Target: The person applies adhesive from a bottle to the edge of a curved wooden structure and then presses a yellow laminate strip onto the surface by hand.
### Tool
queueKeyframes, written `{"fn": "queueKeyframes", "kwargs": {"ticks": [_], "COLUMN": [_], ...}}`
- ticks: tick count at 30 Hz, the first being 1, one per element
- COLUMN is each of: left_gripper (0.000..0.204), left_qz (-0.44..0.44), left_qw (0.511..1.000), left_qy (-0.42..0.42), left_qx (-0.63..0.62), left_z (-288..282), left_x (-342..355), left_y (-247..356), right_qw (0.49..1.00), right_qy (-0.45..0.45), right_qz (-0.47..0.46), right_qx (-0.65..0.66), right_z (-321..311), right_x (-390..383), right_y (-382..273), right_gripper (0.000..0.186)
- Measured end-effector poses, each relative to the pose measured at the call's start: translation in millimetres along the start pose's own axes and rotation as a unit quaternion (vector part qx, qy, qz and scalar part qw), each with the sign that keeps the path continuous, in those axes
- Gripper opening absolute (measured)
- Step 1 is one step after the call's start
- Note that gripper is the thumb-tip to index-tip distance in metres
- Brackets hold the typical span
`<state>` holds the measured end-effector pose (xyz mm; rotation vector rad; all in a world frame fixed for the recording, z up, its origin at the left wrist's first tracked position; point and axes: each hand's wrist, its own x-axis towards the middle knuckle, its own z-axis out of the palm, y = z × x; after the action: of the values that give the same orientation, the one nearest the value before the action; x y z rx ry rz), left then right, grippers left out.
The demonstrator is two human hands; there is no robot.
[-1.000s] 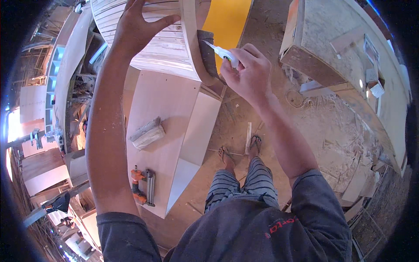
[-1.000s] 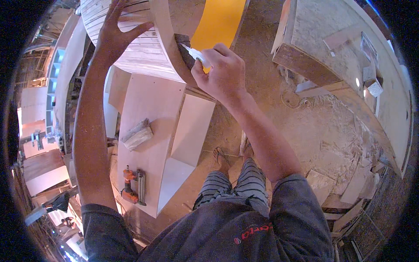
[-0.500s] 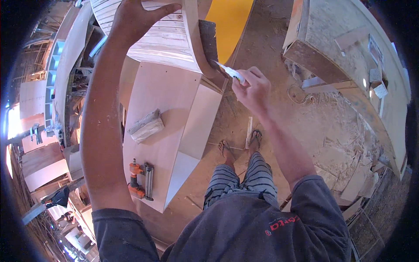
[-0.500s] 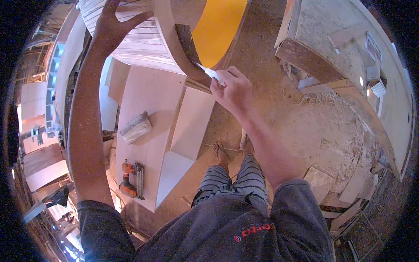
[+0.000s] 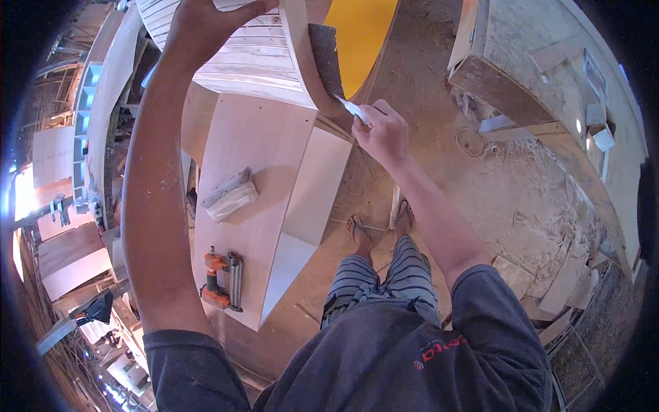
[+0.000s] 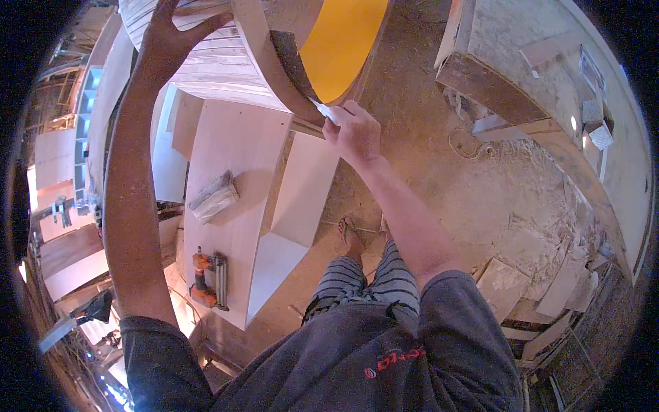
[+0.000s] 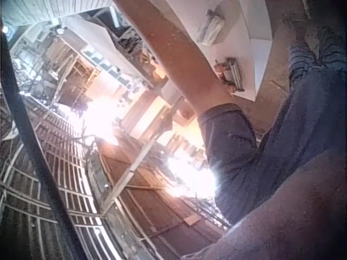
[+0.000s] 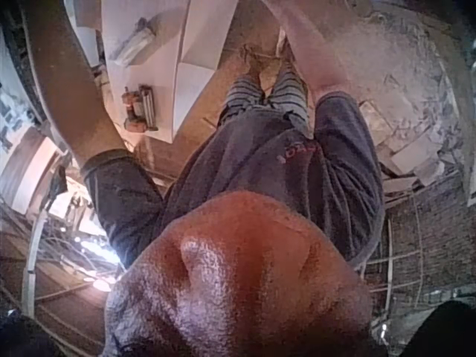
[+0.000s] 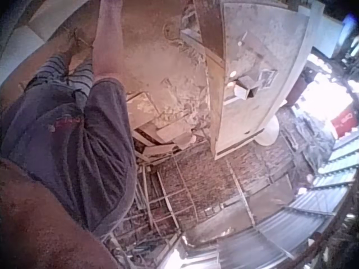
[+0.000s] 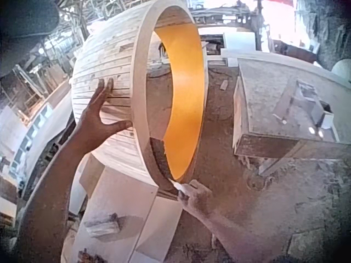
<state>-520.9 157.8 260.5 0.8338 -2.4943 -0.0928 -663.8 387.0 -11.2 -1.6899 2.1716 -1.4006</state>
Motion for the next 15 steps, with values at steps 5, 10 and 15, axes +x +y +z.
{"fn": "queueKeyframes", "kwargs": {"ticks": [5,10,15], "left_gripper": [0.117,0.102,0.107], "left_qz": [0.023,0.127,0.051], "left_qw": [1.000,0.991,0.998], "left_qy": [0.007,0.042,0.035], "left_qx": [-0.004,-0.018,-0.017], "left_z": [1,22,5], "left_x": [1,6,3], "left_y": [-3,-11,-16], "right_qw": [1.000,0.990,0.798], "right_qy": [0.000,0.021,-0.059], "right_qz": [0.001,0.116,0.404], "right_qx": [0.000,0.083,0.443], "right_z": [3,-12,-60], "right_x": [-4,-36,-101], "right_y": [5,16,5], "right_gripper": [0.018,0.020,0.020]}}
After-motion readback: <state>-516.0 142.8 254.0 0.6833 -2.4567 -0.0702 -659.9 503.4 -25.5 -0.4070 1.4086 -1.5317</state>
